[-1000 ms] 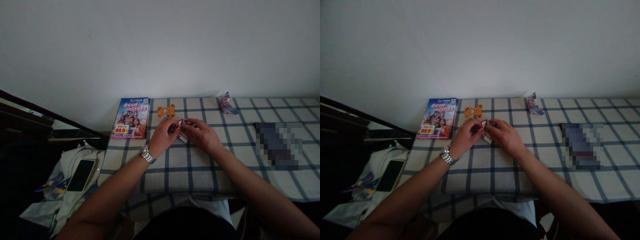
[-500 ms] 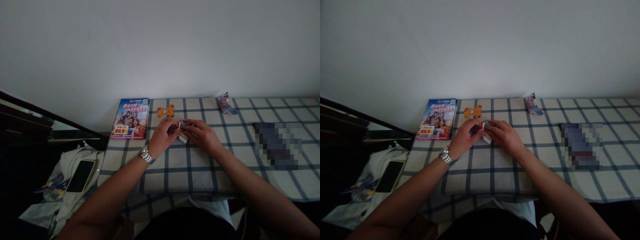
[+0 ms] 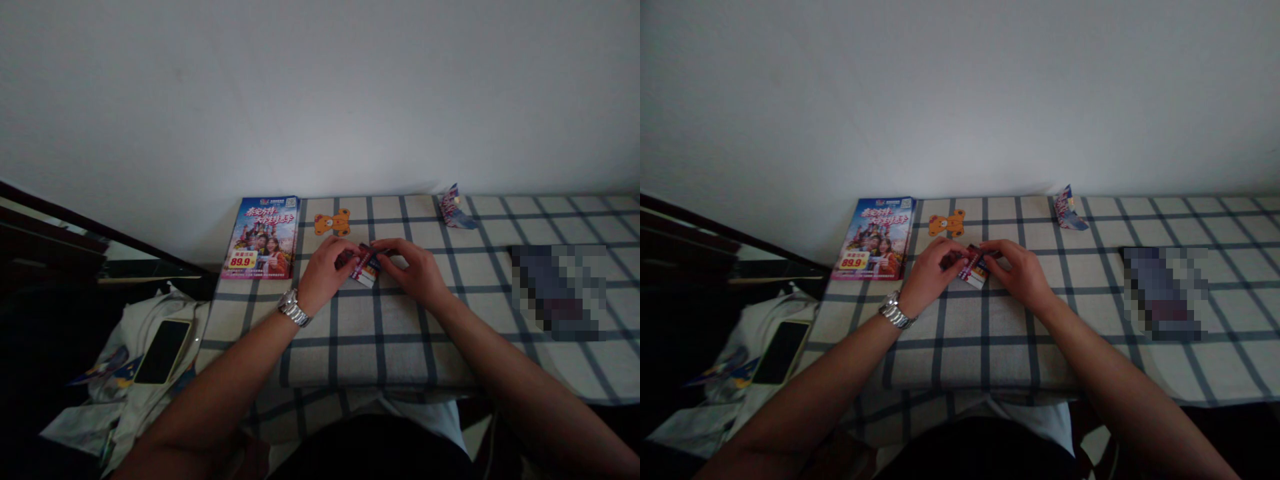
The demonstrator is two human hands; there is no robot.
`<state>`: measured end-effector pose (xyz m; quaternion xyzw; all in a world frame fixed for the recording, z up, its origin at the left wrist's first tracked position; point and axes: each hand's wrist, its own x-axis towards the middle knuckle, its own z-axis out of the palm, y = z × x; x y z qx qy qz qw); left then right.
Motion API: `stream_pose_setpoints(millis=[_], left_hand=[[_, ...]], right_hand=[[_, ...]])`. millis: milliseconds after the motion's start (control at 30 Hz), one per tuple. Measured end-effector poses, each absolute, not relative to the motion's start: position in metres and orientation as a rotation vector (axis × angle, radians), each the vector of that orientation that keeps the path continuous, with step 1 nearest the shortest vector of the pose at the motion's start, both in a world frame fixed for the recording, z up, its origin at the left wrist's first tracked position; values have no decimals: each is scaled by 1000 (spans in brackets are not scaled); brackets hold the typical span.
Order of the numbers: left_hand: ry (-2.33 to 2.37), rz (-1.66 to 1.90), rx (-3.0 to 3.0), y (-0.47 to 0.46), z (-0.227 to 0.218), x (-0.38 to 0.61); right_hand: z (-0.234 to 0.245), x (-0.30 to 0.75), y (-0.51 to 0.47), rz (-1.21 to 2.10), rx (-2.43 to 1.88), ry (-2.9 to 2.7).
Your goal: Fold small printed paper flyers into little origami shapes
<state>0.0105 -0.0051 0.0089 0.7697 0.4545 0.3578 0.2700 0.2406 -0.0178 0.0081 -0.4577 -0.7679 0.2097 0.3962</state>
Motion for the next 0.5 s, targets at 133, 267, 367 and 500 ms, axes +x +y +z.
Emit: stream_pose_setpoints(millis=[133,267,367,500], left_hand=[[1224,981,2051,-4,6,10],[1230,988,2022,-3,1,9],[1231,969,2012,-3,0,8],[1234,924,1988,-4,1,9]], right_hand=[[2,247,-11,485,-1215,-1953],[-4,251,-8,438,-1251,-1996],[-6,250,-9,445,-1235,-2020],[-6,249,-9,438,-1245,-2026]])
